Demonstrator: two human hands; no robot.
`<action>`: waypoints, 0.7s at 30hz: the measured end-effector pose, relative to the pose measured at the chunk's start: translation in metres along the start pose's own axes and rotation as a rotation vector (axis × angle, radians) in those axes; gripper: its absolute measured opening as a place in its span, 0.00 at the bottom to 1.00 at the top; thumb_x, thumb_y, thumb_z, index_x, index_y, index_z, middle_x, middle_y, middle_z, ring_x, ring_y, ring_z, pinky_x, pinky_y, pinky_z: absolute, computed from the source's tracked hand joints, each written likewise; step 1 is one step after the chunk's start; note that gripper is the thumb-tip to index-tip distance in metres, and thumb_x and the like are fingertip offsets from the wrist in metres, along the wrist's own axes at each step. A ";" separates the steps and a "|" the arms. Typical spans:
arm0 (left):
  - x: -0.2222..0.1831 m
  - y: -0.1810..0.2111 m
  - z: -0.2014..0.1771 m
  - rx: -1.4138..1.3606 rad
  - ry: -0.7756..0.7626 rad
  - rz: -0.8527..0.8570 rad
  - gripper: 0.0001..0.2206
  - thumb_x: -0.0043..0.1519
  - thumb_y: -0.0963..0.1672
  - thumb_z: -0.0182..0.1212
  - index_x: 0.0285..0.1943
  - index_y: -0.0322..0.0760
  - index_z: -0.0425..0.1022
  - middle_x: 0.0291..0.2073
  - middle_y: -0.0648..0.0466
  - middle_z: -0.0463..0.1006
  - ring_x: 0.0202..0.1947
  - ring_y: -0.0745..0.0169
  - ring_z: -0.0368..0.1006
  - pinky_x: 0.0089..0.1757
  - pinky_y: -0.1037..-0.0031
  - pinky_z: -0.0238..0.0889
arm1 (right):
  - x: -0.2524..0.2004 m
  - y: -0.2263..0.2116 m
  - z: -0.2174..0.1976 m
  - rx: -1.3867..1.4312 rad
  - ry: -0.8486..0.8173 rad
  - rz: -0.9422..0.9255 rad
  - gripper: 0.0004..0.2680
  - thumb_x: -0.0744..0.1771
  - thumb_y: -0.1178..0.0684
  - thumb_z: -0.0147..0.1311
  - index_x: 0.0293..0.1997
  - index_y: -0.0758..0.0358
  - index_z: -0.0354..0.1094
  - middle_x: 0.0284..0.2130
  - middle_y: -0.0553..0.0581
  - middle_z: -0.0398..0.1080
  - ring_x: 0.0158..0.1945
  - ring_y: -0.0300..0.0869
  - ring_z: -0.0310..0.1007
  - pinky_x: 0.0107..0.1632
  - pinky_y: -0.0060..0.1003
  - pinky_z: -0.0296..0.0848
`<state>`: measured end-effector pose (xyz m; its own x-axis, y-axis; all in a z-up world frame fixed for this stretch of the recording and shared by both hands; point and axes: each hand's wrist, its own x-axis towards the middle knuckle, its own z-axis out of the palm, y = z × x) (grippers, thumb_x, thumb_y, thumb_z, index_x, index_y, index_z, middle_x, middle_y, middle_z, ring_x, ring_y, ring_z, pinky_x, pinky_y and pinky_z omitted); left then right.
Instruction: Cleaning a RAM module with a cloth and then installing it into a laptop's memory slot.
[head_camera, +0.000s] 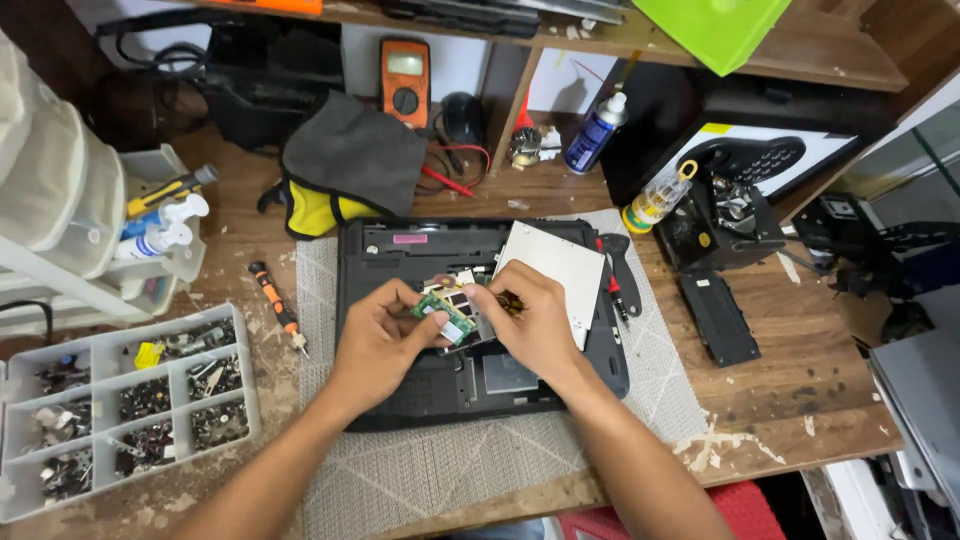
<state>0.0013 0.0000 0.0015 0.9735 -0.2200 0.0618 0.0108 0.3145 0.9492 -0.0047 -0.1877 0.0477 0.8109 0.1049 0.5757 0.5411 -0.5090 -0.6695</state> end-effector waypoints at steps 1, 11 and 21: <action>0.000 0.001 0.000 0.001 -0.004 -0.008 0.09 0.58 0.34 0.67 0.38 0.22 0.68 0.33 0.38 0.81 0.29 0.55 0.82 0.33 0.69 0.83 | 0.001 0.003 -0.001 0.014 0.001 -0.001 0.12 0.66 0.59 0.63 0.21 0.61 0.66 0.15 0.54 0.62 0.17 0.39 0.60 0.24 0.32 0.58; 0.003 -0.012 -0.004 -0.006 -0.006 -0.044 0.08 0.57 0.33 0.65 0.40 0.22 0.69 0.32 0.43 0.78 0.28 0.56 0.82 0.32 0.70 0.84 | -0.004 0.005 0.000 -0.025 -0.010 0.029 0.11 0.65 0.58 0.65 0.21 0.62 0.67 0.15 0.57 0.64 0.17 0.44 0.64 0.24 0.35 0.61; 0.007 -0.001 -0.005 0.066 -0.016 -0.148 0.11 0.58 0.40 0.70 0.34 0.33 0.68 0.31 0.48 0.82 0.23 0.69 0.75 0.34 0.66 0.86 | -0.006 0.007 0.003 0.042 -0.104 0.032 0.14 0.68 0.52 0.60 0.24 0.60 0.60 0.19 0.50 0.59 0.24 0.36 0.56 0.29 0.33 0.54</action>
<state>0.0095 0.0029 -0.0005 0.9585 -0.2748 -0.0758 0.1383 0.2159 0.9666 -0.0054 -0.1896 0.0383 0.8453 0.1784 0.5037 0.5220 -0.4771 -0.7070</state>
